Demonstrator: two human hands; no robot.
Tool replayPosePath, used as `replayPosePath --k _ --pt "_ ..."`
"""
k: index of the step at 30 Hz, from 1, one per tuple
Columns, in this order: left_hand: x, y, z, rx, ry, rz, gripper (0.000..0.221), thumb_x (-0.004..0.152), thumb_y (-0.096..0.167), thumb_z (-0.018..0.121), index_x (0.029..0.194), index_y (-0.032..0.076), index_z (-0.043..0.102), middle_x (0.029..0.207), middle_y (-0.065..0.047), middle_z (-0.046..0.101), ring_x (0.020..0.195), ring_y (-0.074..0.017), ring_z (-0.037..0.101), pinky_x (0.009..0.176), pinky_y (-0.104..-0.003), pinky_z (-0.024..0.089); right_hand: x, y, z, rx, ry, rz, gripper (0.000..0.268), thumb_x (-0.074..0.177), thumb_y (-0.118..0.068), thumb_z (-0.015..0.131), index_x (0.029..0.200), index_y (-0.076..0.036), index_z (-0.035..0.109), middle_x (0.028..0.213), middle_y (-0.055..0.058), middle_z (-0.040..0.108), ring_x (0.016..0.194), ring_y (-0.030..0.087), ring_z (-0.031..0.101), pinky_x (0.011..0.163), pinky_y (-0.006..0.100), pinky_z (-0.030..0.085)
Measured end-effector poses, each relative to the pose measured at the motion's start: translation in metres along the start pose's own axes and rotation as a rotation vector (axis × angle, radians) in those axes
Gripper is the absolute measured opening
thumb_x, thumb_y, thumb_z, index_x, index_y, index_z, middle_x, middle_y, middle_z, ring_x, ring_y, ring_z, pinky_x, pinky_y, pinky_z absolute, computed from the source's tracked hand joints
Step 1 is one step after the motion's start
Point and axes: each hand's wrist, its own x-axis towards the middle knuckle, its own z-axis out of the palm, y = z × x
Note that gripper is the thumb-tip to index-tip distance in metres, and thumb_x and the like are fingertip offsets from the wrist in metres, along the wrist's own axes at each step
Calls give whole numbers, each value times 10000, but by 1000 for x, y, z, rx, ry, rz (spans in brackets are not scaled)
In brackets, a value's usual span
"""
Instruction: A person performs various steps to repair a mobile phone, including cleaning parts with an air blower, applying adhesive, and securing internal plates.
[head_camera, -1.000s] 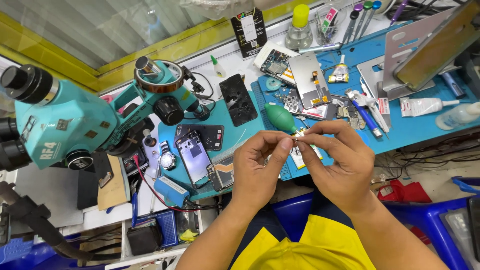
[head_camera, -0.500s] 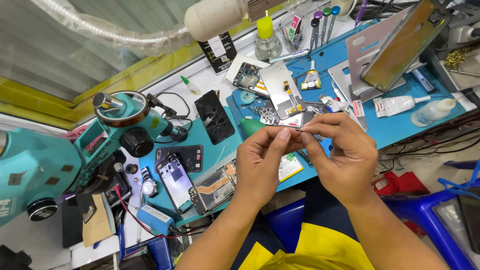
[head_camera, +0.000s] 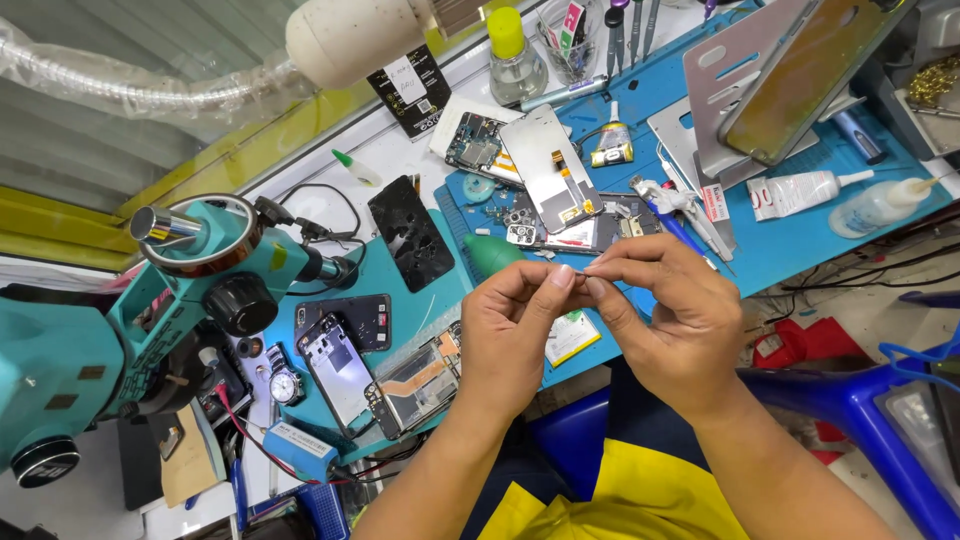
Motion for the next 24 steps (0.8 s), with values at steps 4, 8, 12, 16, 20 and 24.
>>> replayPosePath --k 4,8,12,16,20,24 --pt "0 -5 -2 8 13 8 213 988 210 672 967 6 731 911 -126 775 896 -219 771 912 -390 680 -1 1 2 32 5 11 74 951 -38 732 992 23 729 993 196 711 904 287 721 860 383 598" --pt "0 -4 -1 9 3 18 212 994 204 664 976 4 733 920 -132 776 904 -223 771 921 -389 676 -2 3 2 50 7 18 82 950 -39 737 1006 20 730 996 193 711 891 283 717 833 377 598" --pt "-2 -3 -2 27 -1 11 217 985 213 676 999 7 743 927 -137 779 909 -233 777 907 -389 679 -3 3 2 73 13 31 72 945 -29 741 999 17 728 995 189 711 890 278 714 824 374 597" --pt "-4 -4 -2 42 5 25 218 972 214 693 1014 6 746 927 -140 777 915 -241 779 908 -393 681 -4 0 1 64 21 28 63 929 -7 754 977 25 727 976 193 714 873 269 715 816 356 590" --pt "-5 -3 -1 35 3 20 220 979 209 687 1014 0 748 920 -140 777 908 -233 775 907 -380 678 -4 0 0 69 20 17 85 923 -25 761 987 24 733 977 191 718 891 276 717 814 362 602" --pt "-7 -6 -3 23 1 27 207 975 188 696 1041 -2 746 955 -150 779 940 -245 777 921 -381 675 -5 1 0 62 19 24 94 915 -30 774 988 18 740 985 187 718 896 271 719 816 357 603"
